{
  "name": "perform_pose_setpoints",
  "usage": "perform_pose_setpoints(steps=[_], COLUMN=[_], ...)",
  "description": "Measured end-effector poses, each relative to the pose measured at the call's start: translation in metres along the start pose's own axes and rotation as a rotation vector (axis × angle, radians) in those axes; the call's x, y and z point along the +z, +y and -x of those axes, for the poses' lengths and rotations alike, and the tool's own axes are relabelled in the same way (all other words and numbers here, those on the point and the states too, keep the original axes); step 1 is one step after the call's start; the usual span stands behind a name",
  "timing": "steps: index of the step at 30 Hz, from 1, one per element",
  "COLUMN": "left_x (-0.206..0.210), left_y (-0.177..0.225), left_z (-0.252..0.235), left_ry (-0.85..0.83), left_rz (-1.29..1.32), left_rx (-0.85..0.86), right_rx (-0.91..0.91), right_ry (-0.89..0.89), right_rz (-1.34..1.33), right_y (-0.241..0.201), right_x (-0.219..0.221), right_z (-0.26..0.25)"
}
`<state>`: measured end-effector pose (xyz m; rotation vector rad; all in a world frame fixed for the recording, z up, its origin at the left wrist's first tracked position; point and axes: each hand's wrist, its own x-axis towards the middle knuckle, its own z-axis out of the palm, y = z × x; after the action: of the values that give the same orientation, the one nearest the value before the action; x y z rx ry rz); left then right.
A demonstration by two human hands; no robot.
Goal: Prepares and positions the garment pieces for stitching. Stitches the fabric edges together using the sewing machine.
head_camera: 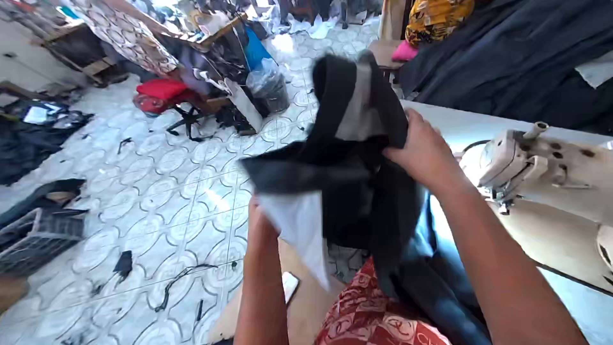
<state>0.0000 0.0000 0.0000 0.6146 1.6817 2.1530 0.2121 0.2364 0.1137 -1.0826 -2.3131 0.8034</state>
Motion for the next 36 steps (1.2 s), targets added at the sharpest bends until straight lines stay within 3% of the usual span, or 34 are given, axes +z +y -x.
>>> perform_pose_setpoints(steps=[3, 8, 12, 16, 20, 22, 26, 28, 31, 33, 36], left_x=[-0.001, 0.008, 0.008, 0.014, 0.028, 0.032, 0.030, 0.025, 0.020, 0.018, 0.025], left_y=[-0.013, -0.009, -0.001, 0.010, 0.017, 0.018, 0.005, 0.005, 0.028, 0.045, 0.068], left_z=[-0.010, -0.012, -0.020, -0.031, -0.052, -0.060, -0.070, -0.070, -0.063, -0.048, 0.001], left_ry=[-0.041, -0.050, -0.003, -0.093, -0.093, -0.130, -0.391, -0.449, -0.382, -0.328, -0.517], left_rz=[0.011, -0.001, 0.026, 0.084, 0.208, 0.060, -0.667, -0.842, -0.886, -0.798, -0.407], left_rx=[-0.017, 0.047, 0.076, -0.165, -0.192, -0.168, -0.209, -0.225, -0.121, 0.029, 0.274], right_rx=[-0.094, -0.339, -0.297, -0.364, -0.476, -0.454, -0.387, -0.380, -0.302, -0.259, -0.227], right_ry=[0.110, -0.012, -0.260, -0.480, -0.577, -0.569, -0.189, -0.157, -0.386, -0.447, -0.507], right_rz=[0.214, 0.154, 0.293, 0.359, 0.290, 0.186, 0.010, 0.066, 0.204, 0.265, 0.302], right_y=[0.000, 0.017, 0.081, 0.097, 0.099, 0.096, 0.065, 0.061, 0.070, 0.070, 0.065], right_x=[0.025, 0.099, 0.154, 0.153, 0.142, 0.134, 0.127, 0.143, 0.171, 0.177, 0.177], right_z=[0.016, 0.015, 0.012, 0.037, 0.056, 0.058, 0.048, 0.041, 0.034, 0.029, 0.010])
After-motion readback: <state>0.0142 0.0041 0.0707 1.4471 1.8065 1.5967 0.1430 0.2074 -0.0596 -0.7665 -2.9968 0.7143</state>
